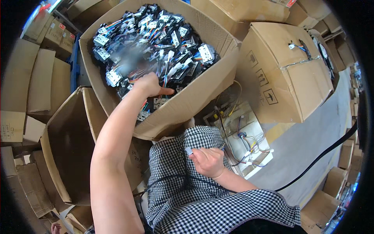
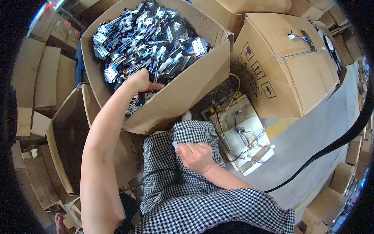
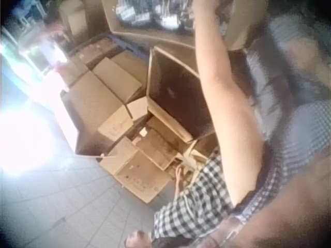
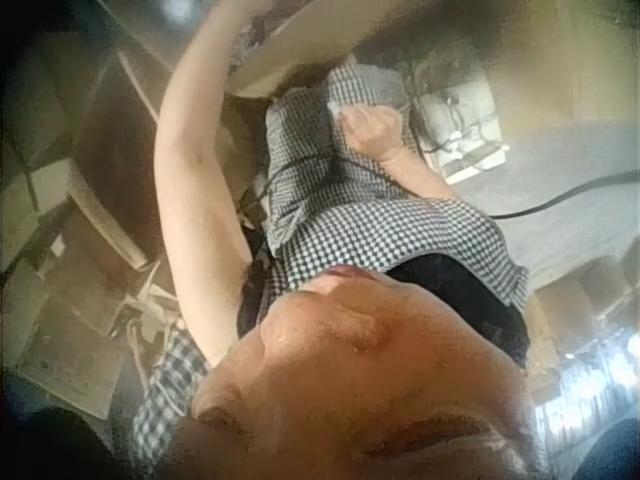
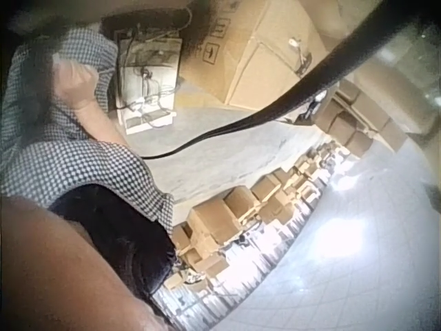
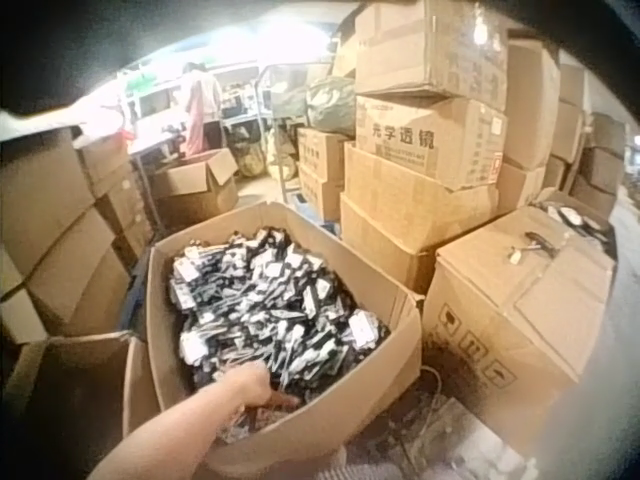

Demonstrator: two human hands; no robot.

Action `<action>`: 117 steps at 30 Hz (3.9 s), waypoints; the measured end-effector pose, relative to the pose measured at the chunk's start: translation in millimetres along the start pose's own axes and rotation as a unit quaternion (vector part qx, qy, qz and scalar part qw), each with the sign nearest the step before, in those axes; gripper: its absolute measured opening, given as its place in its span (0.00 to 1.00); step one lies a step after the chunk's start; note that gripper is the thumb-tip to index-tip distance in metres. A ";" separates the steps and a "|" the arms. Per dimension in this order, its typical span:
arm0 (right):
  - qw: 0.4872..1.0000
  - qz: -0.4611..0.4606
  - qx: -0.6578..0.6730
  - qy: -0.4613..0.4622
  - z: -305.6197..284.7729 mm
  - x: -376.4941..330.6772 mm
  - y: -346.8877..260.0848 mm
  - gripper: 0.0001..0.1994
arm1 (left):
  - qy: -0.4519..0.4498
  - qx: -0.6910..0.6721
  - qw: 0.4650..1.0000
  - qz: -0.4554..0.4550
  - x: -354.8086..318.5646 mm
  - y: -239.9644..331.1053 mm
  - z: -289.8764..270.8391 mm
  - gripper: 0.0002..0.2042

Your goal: The person connects electronic modules with wire harnesses by hand, then places the assembled modules into a cardboard box.

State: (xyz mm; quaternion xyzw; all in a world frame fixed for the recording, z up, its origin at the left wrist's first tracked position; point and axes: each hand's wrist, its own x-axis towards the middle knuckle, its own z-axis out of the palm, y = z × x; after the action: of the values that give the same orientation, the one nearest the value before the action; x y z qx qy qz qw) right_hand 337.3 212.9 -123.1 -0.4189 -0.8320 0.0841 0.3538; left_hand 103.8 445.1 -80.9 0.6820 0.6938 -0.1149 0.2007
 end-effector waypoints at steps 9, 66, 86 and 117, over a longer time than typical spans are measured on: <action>1.000 0.001 0.028 0.012 3.4 -5.2 2.8 0.06 | -0.007 -0.319 0.947 -0.046 11.5 -28.7 22.7 0.15; 0.592 0.471 0.634 -0.160 -99.5 -124.6 3.9 0.11 | 0.246 -0.321 0.864 0.299 -300.1 101.9 185.0 0.17; 0.624 0.461 0.607 -0.175 -90.5 -159.0 -5.3 0.10 | 0.355 -0.264 0.799 0.408 -301.9 91.6 209.5 0.13; 0.743 0.458 0.448 -0.193 -114.1 -153.4 -1.7 0.11 | 0.224 -0.102 0.921 0.302 -331.1 94.3 170.2 0.17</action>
State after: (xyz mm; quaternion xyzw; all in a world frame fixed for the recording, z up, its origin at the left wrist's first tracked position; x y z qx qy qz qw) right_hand 472.6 77.9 -118.1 -0.5179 -0.4570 0.6781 0.2511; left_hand 214.6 77.3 -78.1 0.8429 0.4897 0.1786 0.1339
